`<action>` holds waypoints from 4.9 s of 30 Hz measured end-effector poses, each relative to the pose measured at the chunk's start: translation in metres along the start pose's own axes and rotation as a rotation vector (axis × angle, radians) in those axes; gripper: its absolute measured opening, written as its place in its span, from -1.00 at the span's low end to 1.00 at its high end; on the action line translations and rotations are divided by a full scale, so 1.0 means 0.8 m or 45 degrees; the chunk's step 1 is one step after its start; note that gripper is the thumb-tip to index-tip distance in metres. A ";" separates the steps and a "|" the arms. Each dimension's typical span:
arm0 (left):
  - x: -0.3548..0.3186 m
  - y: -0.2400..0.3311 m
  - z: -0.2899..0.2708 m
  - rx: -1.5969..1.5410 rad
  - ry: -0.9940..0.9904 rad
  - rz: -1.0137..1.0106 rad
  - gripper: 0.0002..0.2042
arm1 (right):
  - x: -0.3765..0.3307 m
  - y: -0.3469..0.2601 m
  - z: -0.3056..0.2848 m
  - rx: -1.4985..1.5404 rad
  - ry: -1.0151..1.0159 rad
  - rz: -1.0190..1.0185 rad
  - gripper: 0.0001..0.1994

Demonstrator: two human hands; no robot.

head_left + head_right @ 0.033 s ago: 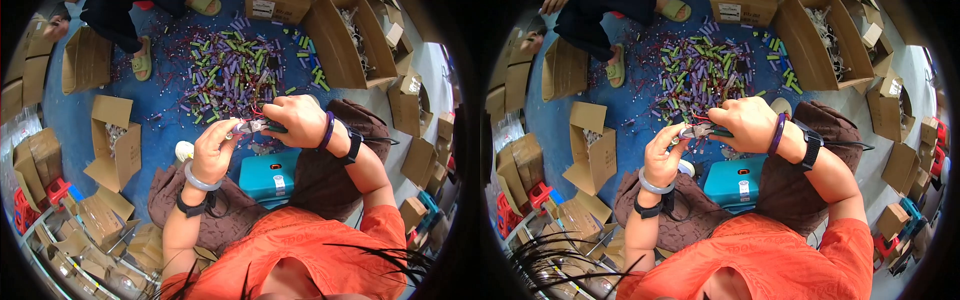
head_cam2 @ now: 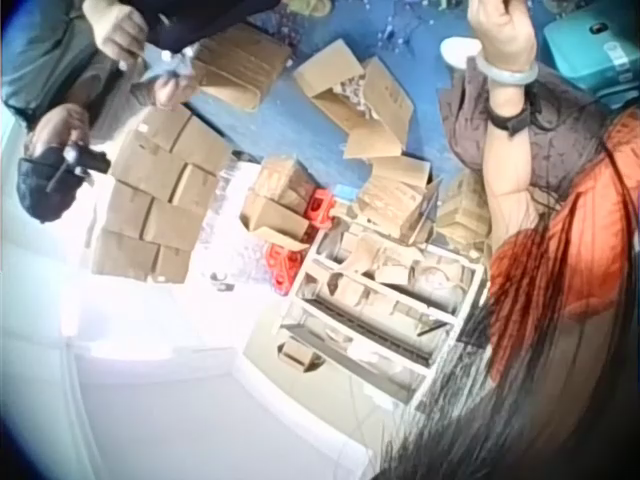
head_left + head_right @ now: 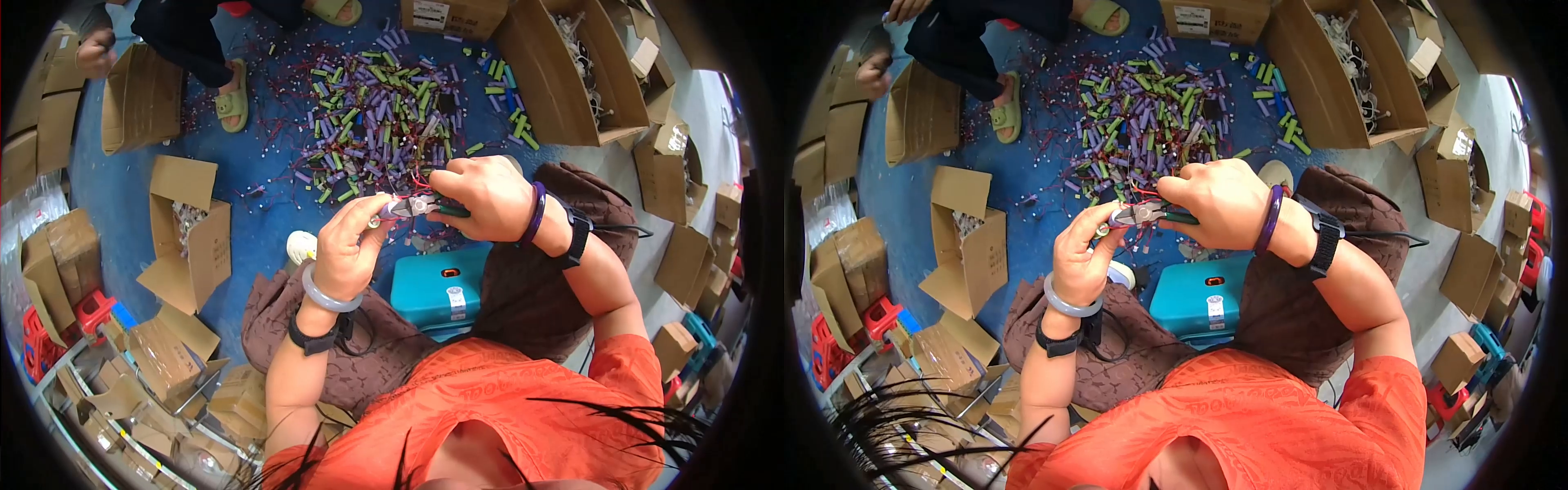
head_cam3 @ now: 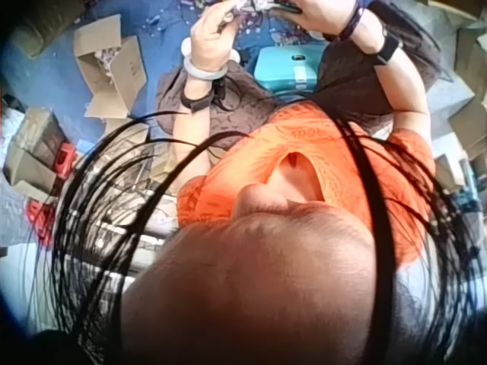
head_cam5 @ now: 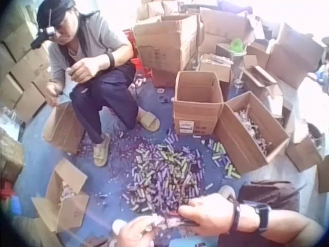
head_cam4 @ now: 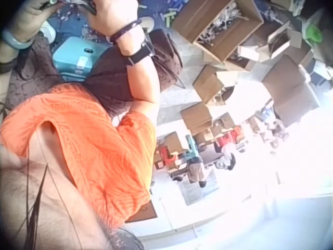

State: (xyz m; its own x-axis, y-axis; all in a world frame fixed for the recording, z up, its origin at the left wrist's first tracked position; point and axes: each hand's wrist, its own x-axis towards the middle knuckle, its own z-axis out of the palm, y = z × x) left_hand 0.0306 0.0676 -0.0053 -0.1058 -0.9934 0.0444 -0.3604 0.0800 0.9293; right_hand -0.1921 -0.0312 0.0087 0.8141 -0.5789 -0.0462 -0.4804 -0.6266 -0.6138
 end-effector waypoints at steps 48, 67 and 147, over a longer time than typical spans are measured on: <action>0.014 -0.019 0.049 0.453 0.375 -0.024 -0.23 | -0.007 -0.033 0.049 0.268 0.106 0.348 -0.64; 0.020 -0.009 0.049 0.451 0.434 -0.007 -0.25 | -0.006 -0.033 0.049 0.328 0.098 0.365 -0.65; 0.017 -0.007 0.021 0.070 -0.079 -0.032 -0.41 | 0.009 0.012 0.013 -0.014 -0.131 0.014 -0.74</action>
State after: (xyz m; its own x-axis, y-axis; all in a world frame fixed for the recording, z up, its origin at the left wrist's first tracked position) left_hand 0.0153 0.0547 -0.0160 -0.1524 -0.9883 -0.0032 -0.4137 0.0609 0.9084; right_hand -0.1879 -0.0361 -0.0055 0.8376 -0.5296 -0.1340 -0.4927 -0.6266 -0.6038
